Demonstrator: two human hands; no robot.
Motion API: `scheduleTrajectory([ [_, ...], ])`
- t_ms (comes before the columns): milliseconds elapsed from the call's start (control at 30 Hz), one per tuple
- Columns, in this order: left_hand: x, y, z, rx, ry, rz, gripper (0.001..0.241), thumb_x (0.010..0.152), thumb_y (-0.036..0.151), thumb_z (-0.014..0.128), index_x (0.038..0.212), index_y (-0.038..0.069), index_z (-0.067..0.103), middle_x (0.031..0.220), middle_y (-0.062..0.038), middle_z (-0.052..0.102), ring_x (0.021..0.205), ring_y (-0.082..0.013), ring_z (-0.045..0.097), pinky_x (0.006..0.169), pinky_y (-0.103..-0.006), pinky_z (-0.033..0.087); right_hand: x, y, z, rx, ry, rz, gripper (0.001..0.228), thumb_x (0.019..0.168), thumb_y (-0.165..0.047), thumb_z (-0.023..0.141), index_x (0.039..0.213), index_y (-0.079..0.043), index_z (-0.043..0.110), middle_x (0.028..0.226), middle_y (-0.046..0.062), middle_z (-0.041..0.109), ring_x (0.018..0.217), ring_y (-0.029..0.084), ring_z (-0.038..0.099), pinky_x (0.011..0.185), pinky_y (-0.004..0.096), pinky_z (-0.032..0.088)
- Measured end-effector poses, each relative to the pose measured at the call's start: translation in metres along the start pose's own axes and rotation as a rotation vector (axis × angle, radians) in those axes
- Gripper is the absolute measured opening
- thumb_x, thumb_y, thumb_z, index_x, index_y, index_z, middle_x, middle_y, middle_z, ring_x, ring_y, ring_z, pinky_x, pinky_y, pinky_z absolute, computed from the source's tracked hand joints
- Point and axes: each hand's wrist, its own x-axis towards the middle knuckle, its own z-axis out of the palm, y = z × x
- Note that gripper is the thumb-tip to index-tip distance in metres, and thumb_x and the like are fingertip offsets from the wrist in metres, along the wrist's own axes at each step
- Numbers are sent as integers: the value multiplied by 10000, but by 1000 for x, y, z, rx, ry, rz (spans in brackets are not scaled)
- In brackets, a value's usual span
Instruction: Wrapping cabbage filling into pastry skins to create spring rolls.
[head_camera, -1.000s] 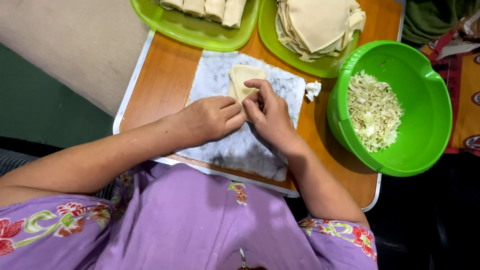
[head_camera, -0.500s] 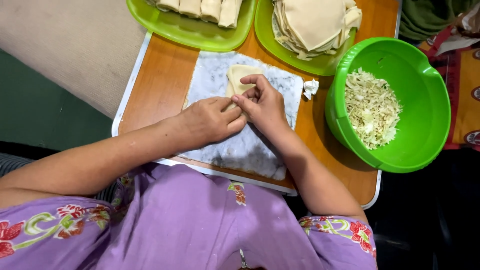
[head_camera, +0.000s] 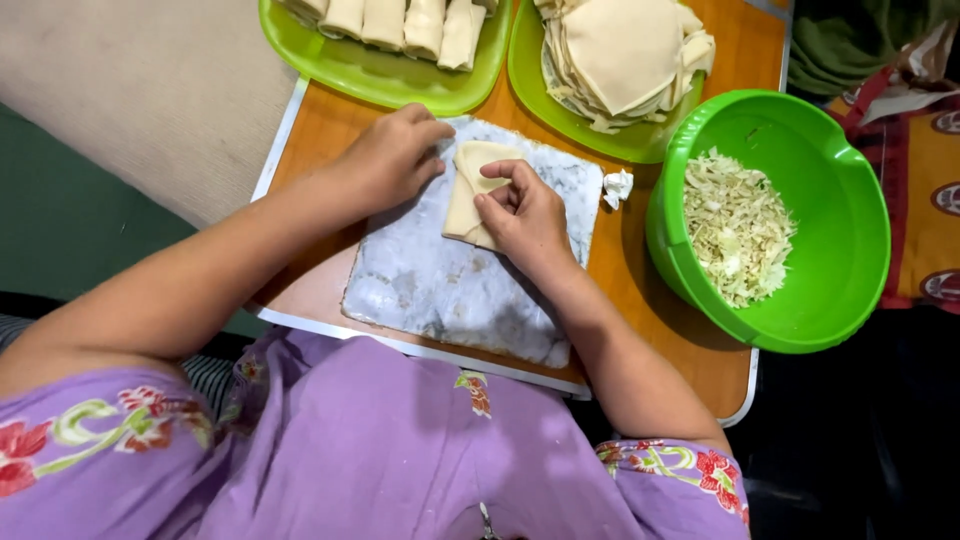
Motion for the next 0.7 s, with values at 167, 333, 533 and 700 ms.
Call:
scheduleTrajectory([
  [167, 10, -16, 24, 55, -32, -125, 264, 806, 114, 795, 1044, 26, 723, 1037, -229, 646, 970, -433, 640, 845, -496, 526, 2, 6, 0, 43, -14, 5, 281, 919, -44, 715, 1185, -32, 627, 783, -34, 663, 672, 2, 572, 591, 188, 474],
  [333, 17, -10, 32, 69, -49, -180, 158, 813, 135, 802, 915, 40, 727, 1005, -223, 643, 970, -432, 640, 840, -493, 525, -1, 3, 0, 29, -7, -4, 268, 926, -42, 722, 1178, -32, 633, 787, -34, 668, 674, -2, 566, 591, 184, 470],
  [533, 25, -5, 38, -95, -38, -211, 137, 828, 87, 760, 932, 19, 700, 918, -182, 705, 864, -353, 706, 755, -440, 560, -2, 3, -2, 61, -20, 9, 262, 928, -51, 721, 1174, -35, 632, 796, -39, 675, 674, -3, 570, 586, 184, 468],
  [700, 29, -4, 39, -264, 18, -263, 198, 898, 17, 680, 1086, -8, 620, 881, -147, 719, 823, -272, 724, 735, -379, 566, -2, 5, -3, 57, -34, -12, 254, 931, -53, 721, 1170, -32, 639, 802, -41, 673, 686, -3, 573, 603, 183, 475],
])
